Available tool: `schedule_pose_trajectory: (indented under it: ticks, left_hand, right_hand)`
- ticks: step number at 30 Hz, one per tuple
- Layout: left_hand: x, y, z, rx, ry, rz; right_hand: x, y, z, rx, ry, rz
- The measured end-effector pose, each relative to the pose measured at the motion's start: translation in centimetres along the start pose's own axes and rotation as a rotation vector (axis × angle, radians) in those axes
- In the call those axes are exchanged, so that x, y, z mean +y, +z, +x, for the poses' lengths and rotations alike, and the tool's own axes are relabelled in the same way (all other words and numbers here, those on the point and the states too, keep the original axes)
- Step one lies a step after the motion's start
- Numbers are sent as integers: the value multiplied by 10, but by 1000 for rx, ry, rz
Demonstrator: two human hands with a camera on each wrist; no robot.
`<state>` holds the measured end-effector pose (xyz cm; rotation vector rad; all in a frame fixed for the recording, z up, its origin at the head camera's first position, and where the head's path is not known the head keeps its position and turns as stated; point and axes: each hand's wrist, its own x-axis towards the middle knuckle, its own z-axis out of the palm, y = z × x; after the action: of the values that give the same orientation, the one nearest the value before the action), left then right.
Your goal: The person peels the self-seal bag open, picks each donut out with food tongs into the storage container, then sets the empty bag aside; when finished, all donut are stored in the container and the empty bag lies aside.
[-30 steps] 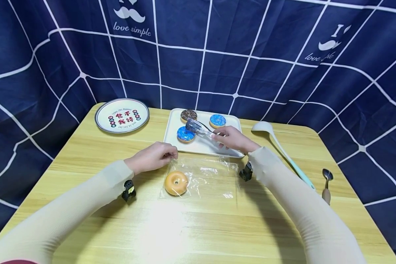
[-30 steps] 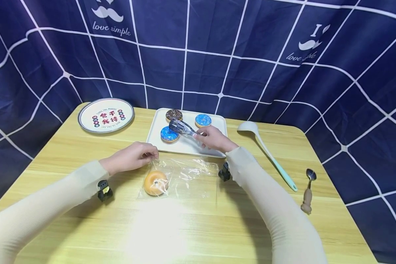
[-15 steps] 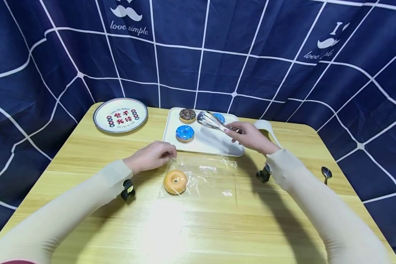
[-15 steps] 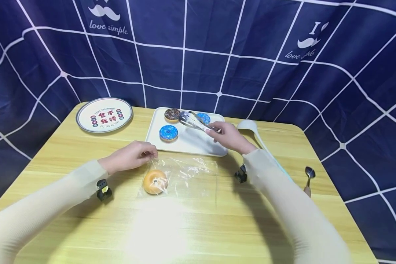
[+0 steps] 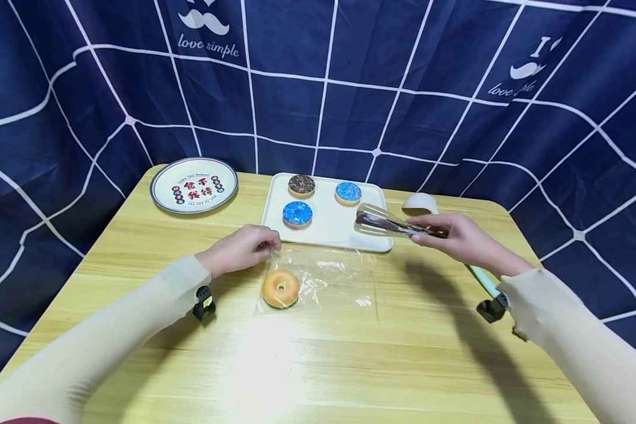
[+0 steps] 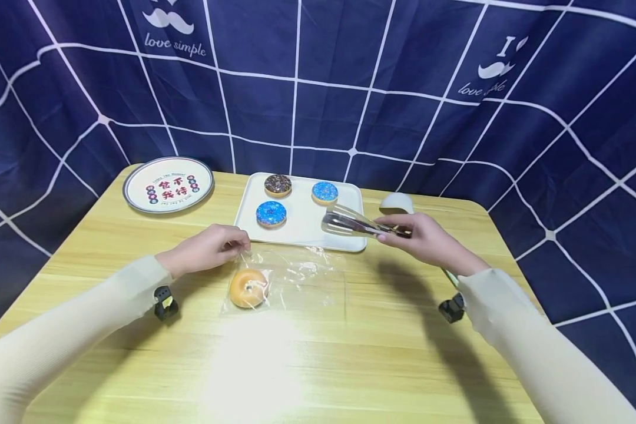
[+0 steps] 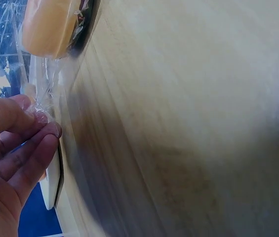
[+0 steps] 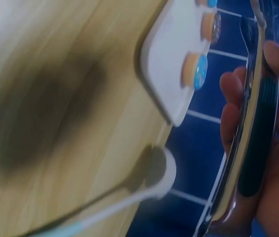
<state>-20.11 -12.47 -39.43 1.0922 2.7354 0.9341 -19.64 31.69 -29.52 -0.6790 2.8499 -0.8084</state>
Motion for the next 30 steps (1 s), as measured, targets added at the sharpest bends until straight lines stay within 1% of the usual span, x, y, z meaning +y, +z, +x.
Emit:
schedule_pose_trajectory:
  ticks: [3,6,9,13,18,23,26,30]
  left_hand:
    - [-1,0,0,1,-3,1]
    - [-1,1,-1,2,-8,4]
    - [-1,1,-1,5,-6,10]
    - [-2,1,-1,9,-1,16]
    - [-2,1,-2,8,-2,21]
    - [-1,1,-2,8,-5,18]
    - [0,2,-2,8,-15,11]
    - [0,2,-2,8,-18,3]
  right_hand:
    - [6,-6,-16,18,-25,-6]
    - [11,-10,-30,23,-69,-11]
    - [15,-11,-41,5,-114,-16]
    - [16,-7,-50,-36,-169,-12]
    - [13,3,-53,-77,-193,-9]
    - [8,15,-51,-101,-176,-22]
    - [5,23,-48,-106,-205,-46]
    - [0,33,-44,-85,-289,-89]
